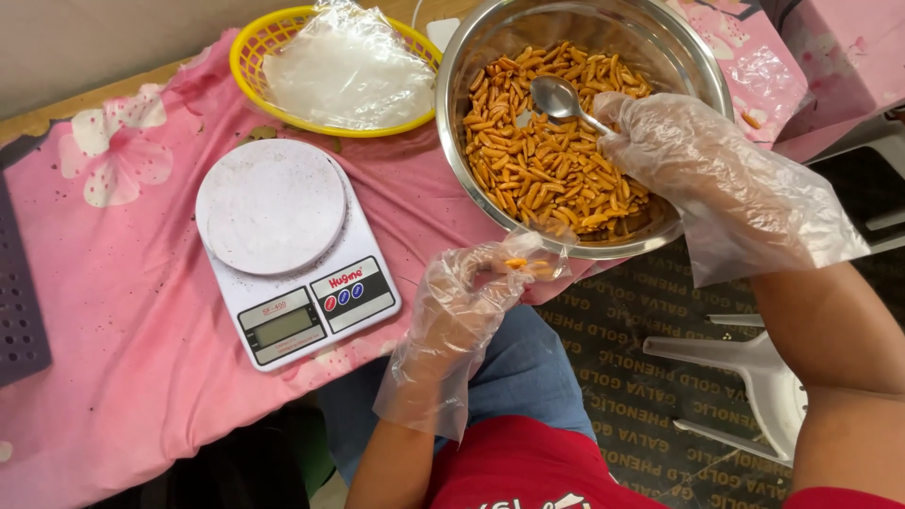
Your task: Packing small snacks into plastic bags, weighing them on a digital scale, and placing them in a storage bin.
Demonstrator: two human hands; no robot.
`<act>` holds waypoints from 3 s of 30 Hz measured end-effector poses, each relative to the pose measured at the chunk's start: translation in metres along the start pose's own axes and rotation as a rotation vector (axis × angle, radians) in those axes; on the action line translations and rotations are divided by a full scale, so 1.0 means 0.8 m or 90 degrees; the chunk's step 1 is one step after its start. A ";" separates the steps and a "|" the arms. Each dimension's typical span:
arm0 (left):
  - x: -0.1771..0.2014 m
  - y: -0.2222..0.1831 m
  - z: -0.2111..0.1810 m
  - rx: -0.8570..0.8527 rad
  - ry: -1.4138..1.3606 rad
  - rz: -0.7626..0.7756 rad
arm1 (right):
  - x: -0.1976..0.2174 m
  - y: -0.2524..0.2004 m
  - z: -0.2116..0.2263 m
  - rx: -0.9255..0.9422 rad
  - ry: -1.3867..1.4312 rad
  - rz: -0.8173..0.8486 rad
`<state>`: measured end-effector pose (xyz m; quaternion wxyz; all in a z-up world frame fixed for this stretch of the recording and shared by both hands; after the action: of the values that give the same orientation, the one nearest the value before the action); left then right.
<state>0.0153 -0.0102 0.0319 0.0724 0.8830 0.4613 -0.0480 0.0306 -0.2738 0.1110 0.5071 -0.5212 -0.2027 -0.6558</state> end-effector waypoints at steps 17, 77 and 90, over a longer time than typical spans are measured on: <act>-0.006 0.000 -0.023 -0.002 -0.139 0.119 | 0.035 -0.050 0.005 0.392 -0.709 -0.366; -0.007 -0.011 -0.011 -0.164 0.153 -0.048 | 0.078 -0.126 0.026 0.369 -0.079 -0.133; 0.001 -0.014 -0.029 -0.333 0.349 -0.080 | 0.074 -0.137 -0.014 0.555 -0.012 -0.244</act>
<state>0.0069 0.0003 0.0538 0.1664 0.7847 0.5133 0.3052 -0.0672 -0.2655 0.1878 0.5466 -0.2193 -0.5561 -0.5864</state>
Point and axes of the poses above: each hand's wrist, its own y-axis towards the middle knuckle, its own x-axis out of the back of the hand, z = x × y, the point moved 2 cm from there along y, towards the middle knuckle, and after that the axes turned 13 degrees about y, right-handed, at the moved point
